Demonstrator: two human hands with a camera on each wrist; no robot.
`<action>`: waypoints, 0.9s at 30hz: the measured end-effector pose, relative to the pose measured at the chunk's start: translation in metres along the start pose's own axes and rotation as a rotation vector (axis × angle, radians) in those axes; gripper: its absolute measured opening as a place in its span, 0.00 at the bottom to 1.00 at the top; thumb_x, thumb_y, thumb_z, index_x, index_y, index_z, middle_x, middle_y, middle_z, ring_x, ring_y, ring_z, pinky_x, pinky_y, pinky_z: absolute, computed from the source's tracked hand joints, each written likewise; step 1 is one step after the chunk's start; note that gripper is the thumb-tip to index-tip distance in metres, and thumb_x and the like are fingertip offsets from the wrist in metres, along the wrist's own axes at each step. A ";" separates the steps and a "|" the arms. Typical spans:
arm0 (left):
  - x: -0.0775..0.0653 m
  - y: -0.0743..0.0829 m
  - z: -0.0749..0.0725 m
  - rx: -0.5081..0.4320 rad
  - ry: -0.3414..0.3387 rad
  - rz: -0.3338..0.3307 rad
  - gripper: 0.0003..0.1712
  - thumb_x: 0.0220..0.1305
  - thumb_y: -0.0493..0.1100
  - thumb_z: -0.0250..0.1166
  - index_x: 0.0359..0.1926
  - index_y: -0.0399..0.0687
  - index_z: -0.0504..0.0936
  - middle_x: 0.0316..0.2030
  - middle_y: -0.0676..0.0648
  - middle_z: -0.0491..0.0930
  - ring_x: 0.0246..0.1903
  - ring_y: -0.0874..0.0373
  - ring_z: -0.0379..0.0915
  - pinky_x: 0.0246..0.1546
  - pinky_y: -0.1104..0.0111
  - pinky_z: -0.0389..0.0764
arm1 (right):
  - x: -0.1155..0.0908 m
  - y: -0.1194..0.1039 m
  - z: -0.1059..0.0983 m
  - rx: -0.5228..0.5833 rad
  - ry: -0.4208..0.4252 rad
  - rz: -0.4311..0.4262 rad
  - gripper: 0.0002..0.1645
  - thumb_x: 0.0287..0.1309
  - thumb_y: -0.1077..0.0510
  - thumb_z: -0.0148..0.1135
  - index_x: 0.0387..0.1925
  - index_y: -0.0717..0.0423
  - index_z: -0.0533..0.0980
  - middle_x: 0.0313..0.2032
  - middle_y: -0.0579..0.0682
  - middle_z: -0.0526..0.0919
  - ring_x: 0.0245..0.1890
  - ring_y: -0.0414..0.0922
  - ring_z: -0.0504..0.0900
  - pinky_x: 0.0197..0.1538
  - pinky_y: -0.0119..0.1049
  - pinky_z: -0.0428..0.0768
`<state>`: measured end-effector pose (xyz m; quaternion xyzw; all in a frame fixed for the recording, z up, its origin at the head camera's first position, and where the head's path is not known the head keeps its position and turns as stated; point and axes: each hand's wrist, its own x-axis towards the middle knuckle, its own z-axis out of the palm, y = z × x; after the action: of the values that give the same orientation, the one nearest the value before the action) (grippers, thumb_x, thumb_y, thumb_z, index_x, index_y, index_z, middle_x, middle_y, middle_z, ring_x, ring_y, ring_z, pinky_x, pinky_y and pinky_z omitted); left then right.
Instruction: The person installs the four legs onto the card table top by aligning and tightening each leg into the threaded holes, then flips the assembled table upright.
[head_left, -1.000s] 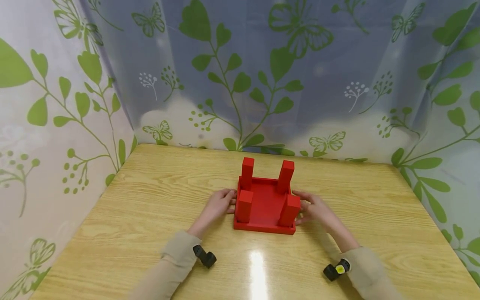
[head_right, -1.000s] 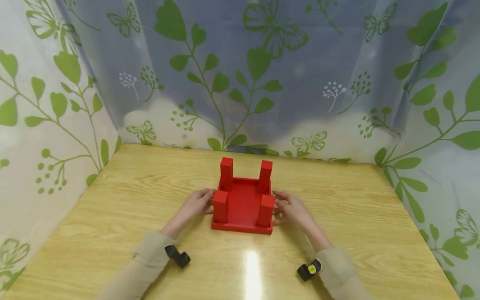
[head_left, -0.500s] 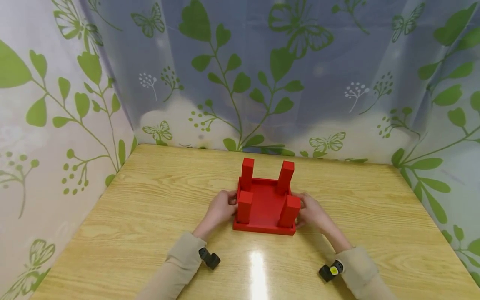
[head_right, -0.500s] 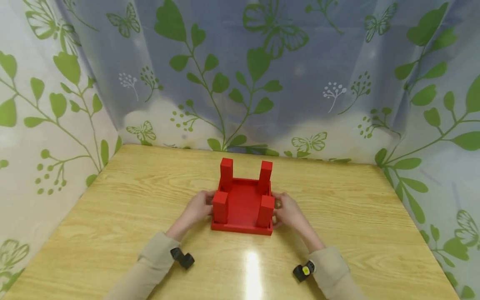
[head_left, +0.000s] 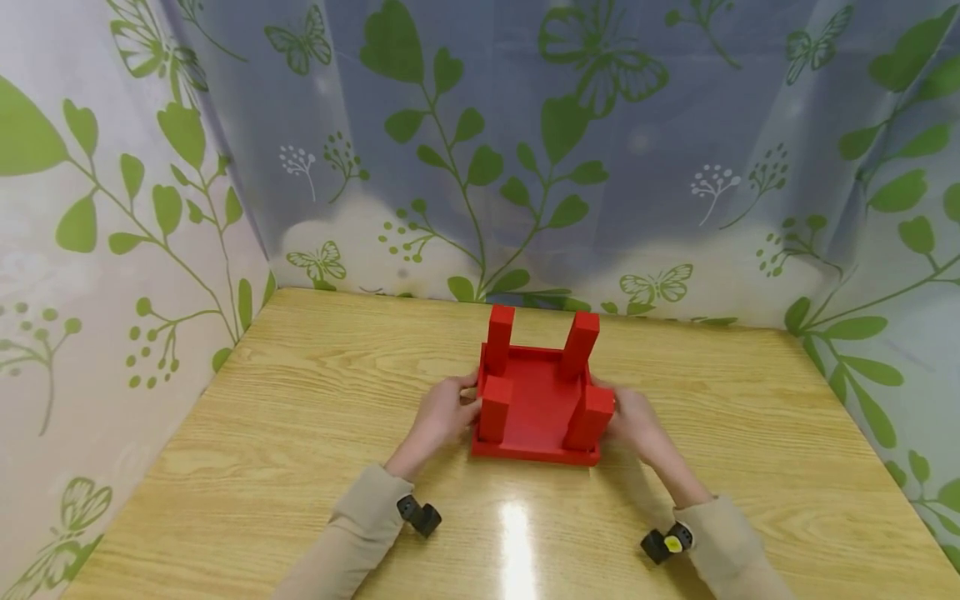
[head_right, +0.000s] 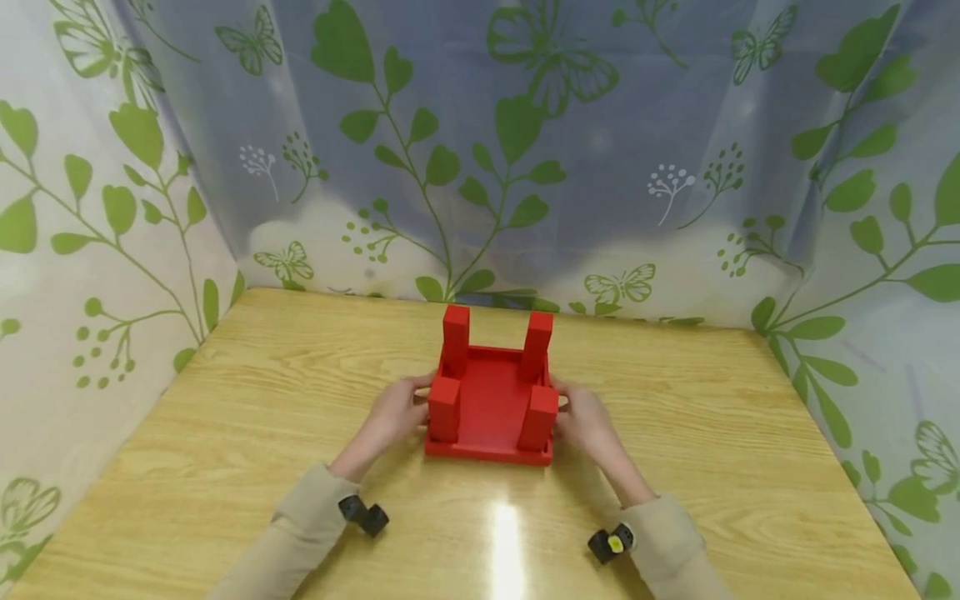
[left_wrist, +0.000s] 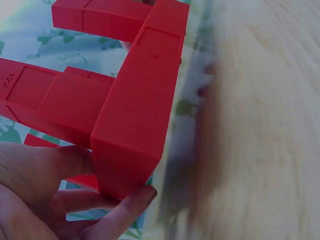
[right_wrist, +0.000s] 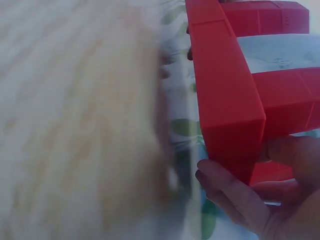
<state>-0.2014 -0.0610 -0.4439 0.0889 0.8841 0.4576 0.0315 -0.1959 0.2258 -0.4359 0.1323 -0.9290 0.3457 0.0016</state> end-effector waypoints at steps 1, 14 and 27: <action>0.000 0.002 -0.001 -0.031 -0.002 -0.015 0.27 0.69 0.37 0.65 0.67 0.35 0.74 0.58 0.36 0.81 0.46 0.49 0.87 0.39 0.63 0.86 | 0.000 -0.002 -0.002 0.026 -0.001 0.015 0.31 0.58 0.71 0.55 0.65 0.73 0.71 0.53 0.70 0.82 0.45 0.58 0.84 0.43 0.47 0.81; 0.003 0.008 -0.023 -0.418 -0.018 -0.103 0.28 0.72 0.34 0.59 0.70 0.32 0.69 0.61 0.33 0.77 0.37 0.53 0.85 0.41 0.59 0.87 | -0.002 -0.019 -0.010 0.500 -0.058 0.178 0.22 0.75 0.67 0.44 0.64 0.75 0.67 0.47 0.62 0.82 0.39 0.42 0.81 0.44 0.34 0.82; -0.003 0.025 -0.044 -0.463 -0.052 -0.113 0.22 0.74 0.37 0.56 0.64 0.30 0.77 0.54 0.34 0.82 0.32 0.58 0.83 0.42 0.62 0.87 | 0.003 -0.016 -0.001 0.274 0.454 -0.462 0.32 0.39 0.86 0.71 0.51 0.71 0.81 0.54 0.65 0.79 0.54 0.36 0.79 0.53 0.19 0.77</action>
<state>-0.2012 -0.0827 -0.3979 0.0415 0.7580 0.6434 0.0992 -0.1946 0.2140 -0.4250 0.2578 -0.7954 0.4784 0.2684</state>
